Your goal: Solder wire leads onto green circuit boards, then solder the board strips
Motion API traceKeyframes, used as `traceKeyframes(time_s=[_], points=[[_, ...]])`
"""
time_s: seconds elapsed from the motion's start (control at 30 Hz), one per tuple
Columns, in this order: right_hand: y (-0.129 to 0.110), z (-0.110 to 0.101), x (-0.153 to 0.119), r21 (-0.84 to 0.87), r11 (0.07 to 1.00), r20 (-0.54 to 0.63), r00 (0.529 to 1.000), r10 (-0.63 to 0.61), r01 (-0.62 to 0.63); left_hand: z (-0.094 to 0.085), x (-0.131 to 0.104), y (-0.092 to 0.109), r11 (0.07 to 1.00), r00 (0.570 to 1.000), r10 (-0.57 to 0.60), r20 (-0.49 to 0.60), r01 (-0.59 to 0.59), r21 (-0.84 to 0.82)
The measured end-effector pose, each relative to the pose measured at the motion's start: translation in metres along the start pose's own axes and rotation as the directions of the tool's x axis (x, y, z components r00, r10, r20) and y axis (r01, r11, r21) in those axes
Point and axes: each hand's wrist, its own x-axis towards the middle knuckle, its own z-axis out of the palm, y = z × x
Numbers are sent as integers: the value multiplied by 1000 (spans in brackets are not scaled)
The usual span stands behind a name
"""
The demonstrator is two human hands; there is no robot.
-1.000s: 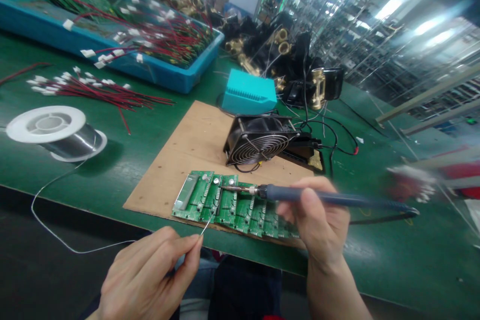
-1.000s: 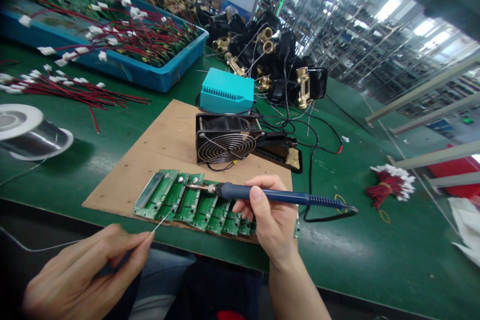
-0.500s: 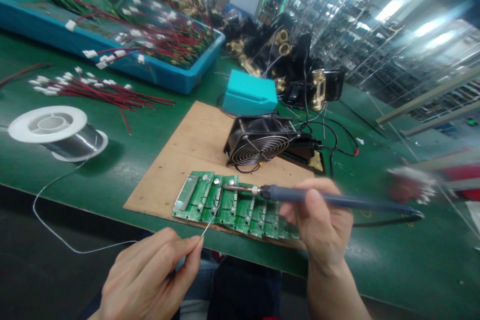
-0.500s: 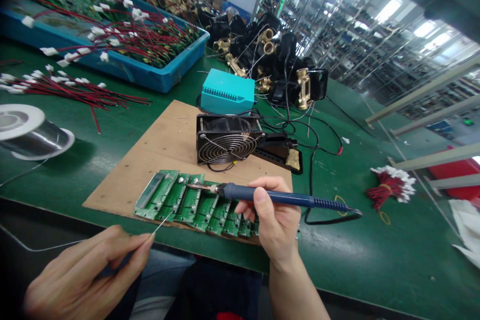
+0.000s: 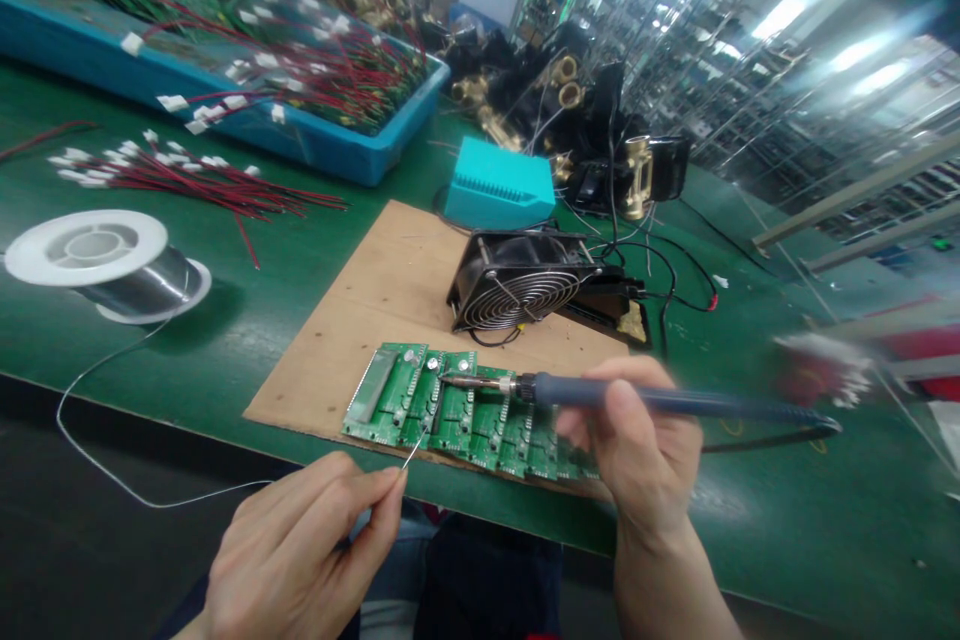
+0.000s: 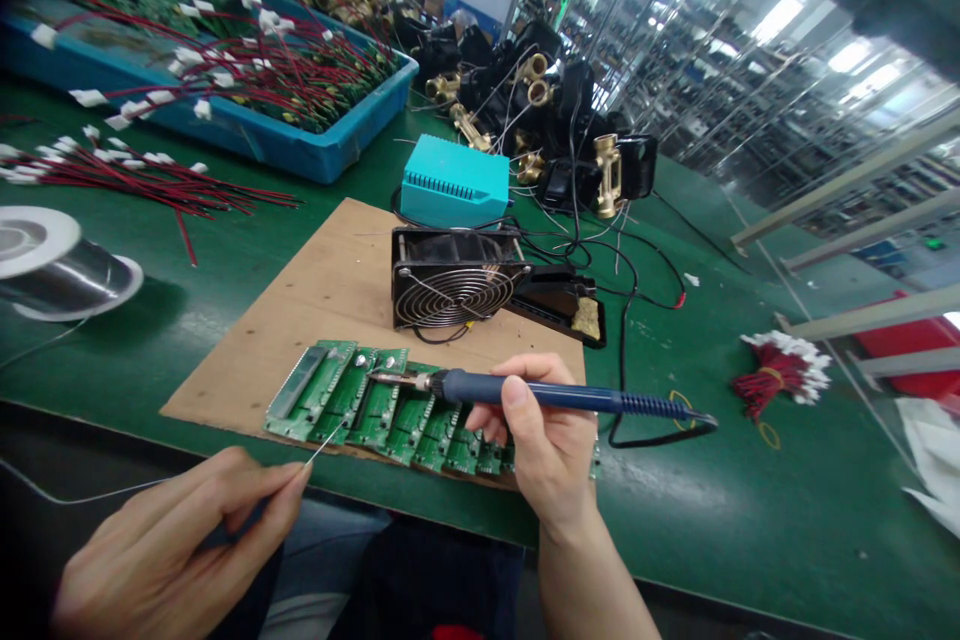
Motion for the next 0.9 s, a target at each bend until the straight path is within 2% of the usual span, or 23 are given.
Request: traceKeyframes(time_s=[0.23,0.43,0.77,0.9], points=[[-4,5,-3,1,999,-87,995,42,-42,0,1,0,999,1000,-2,1,2,41],[-1,-1,-1,-14,999,-66,997,-33,33,-1,2,0,999,999,35,-5,-35,33],[-1,0,-2,-36,999,-45,998,-37,35,-3,3,1,999,999,33,5,-34,33],[-3,3,-2,-22,1000,-73,997,11,-13,-2,4,1,999,1000,28,7,-28,38]])
